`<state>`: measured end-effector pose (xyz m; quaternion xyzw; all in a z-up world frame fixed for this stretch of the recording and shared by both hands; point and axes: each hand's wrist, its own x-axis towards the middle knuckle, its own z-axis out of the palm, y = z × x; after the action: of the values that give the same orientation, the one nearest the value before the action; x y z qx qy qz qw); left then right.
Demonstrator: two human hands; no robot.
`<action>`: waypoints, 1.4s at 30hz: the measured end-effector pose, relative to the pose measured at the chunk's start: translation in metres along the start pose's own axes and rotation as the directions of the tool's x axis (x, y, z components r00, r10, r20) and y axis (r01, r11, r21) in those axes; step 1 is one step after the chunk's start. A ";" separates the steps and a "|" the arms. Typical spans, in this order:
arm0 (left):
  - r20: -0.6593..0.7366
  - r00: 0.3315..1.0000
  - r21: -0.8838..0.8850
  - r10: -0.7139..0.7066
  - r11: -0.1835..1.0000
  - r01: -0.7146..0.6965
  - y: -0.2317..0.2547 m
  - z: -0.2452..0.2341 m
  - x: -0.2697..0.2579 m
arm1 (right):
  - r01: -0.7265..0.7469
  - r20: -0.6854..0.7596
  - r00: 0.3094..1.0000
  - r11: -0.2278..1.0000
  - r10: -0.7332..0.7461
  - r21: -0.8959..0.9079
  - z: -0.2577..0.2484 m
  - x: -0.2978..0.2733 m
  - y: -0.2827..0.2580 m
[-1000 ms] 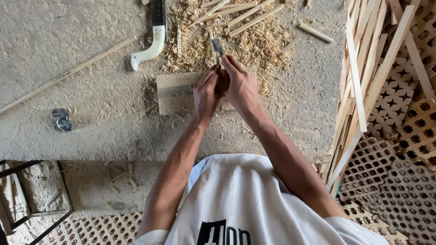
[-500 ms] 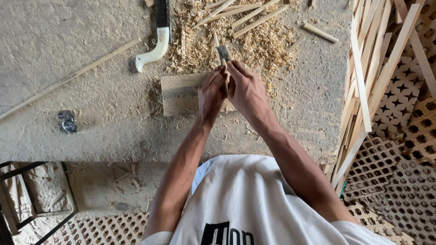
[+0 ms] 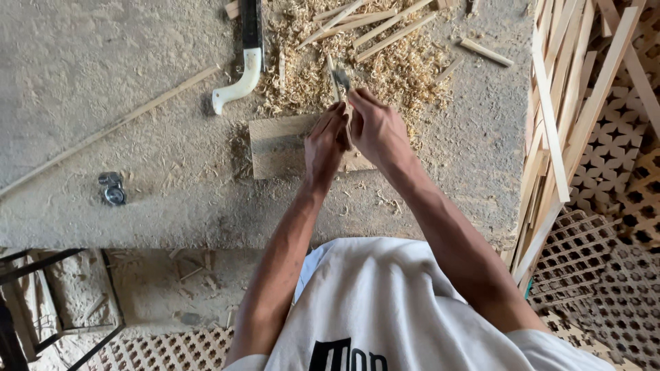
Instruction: The person uses a chisel to carve a small wooden stick held in the left hand. The person repeatedly shaves thin layers from the stick, rotating it to work on different sides. Wood shavings accumulate on the workbench.
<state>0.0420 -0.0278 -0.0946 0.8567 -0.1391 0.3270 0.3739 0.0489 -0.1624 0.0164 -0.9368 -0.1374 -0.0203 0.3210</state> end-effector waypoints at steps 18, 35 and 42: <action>0.055 0.998 0.025 -0.008 1.000 0.006 0.009 -0.011 0.008 | -0.020 0.085 0.996 0.999 0.022 -0.033 0.009 -0.007 0.005; 0.063 0.998 0.053 0.006 0.999 -0.009 0.009 -0.008 0.006 | 0.036 0.029 0.999 0.998 -0.035 -0.047 -0.003 0.003 -0.004; 0.062 0.998 0.062 0.030 0.997 -0.034 0.025 -0.017 0.018 | -0.009 0.085 0.996 0.996 0.017 -0.090 -0.010 -0.003 -0.021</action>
<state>0.0359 -0.0322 -0.0606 0.8753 -0.1537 0.3111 0.3368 0.0412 -0.1535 0.0369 -0.9512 -0.1438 0.0157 0.2725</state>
